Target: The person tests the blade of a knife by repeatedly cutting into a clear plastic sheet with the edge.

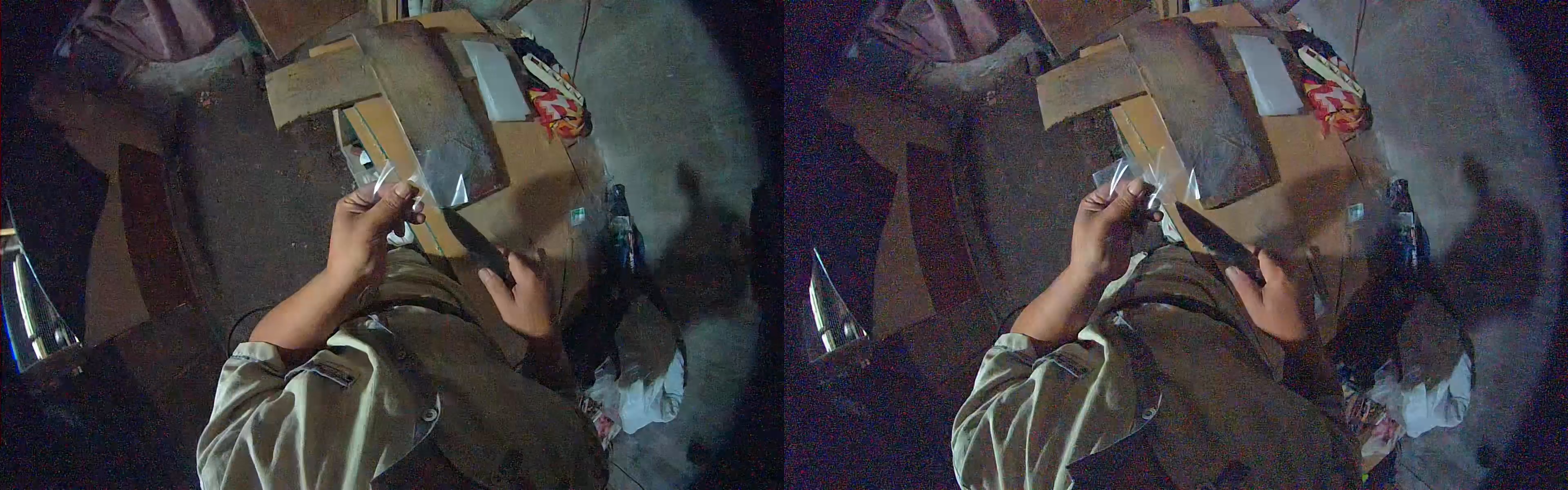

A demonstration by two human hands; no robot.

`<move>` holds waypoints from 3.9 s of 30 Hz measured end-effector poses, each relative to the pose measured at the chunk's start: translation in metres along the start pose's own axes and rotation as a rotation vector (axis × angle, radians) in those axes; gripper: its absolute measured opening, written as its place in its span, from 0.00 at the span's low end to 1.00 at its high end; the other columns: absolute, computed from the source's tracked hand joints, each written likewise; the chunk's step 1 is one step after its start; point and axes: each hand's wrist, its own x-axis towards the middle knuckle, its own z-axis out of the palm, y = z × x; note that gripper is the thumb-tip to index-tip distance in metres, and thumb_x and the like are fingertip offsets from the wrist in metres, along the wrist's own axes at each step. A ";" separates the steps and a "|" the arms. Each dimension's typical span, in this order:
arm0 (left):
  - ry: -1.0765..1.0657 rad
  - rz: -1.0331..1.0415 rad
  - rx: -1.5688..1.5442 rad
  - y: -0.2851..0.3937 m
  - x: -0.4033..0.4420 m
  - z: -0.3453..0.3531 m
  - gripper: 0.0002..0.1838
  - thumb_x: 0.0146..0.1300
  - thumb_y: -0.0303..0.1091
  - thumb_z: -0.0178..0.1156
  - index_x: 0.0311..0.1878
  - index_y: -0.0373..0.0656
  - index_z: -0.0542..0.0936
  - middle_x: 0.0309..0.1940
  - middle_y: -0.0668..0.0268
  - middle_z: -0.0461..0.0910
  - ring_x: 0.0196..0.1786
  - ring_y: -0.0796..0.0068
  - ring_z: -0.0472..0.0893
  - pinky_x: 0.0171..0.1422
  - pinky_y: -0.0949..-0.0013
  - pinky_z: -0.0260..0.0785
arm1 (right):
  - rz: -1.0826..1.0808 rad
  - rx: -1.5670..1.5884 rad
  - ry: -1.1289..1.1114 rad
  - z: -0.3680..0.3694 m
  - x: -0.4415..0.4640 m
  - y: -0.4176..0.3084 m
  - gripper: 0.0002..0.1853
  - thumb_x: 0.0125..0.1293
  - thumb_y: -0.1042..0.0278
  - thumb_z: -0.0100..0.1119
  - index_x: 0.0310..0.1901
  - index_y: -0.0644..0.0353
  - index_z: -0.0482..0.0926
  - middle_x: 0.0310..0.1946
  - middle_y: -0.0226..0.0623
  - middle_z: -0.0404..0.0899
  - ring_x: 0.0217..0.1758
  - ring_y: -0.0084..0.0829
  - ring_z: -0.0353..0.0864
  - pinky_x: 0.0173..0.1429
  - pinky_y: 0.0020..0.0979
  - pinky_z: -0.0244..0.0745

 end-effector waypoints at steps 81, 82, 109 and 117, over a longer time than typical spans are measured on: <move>-0.239 -0.138 0.083 0.005 -0.013 -0.017 0.10 0.65 0.36 0.56 0.35 0.38 0.79 0.27 0.67 0.80 0.30 0.78 0.78 0.38 0.73 0.70 | -0.042 0.044 -0.144 -0.038 0.015 -0.009 0.13 0.60 0.66 0.62 0.43 0.65 0.76 0.25 0.30 0.74 0.29 0.19 0.69 0.34 0.26 0.67; -0.233 -0.145 0.058 0.006 -0.013 -0.016 0.10 0.65 0.36 0.56 0.34 0.39 0.79 0.27 0.67 0.80 0.30 0.78 0.78 0.38 0.73 0.70 | -0.069 -0.058 -0.162 -0.041 0.014 -0.009 0.14 0.61 0.66 0.61 0.43 0.66 0.76 0.26 0.32 0.75 0.29 0.21 0.70 0.34 0.27 0.68; -0.334 -0.161 0.180 0.003 -0.012 -0.019 0.12 0.67 0.35 0.54 0.36 0.35 0.80 0.28 0.65 0.80 0.31 0.78 0.78 0.40 0.74 0.69 | 0.020 -0.172 -0.251 -0.059 0.015 -0.002 0.21 0.61 0.60 0.61 0.50 0.67 0.74 0.34 0.52 0.78 0.37 0.44 0.79 0.43 0.35 0.71; -0.312 -0.171 0.133 0.005 -0.013 -0.014 0.11 0.66 0.34 0.55 0.36 0.35 0.80 0.27 0.67 0.80 0.31 0.78 0.78 0.39 0.73 0.70 | -0.046 -0.162 -0.234 -0.061 0.011 -0.001 0.21 0.60 0.61 0.61 0.51 0.65 0.74 0.35 0.52 0.78 0.38 0.46 0.80 0.43 0.36 0.73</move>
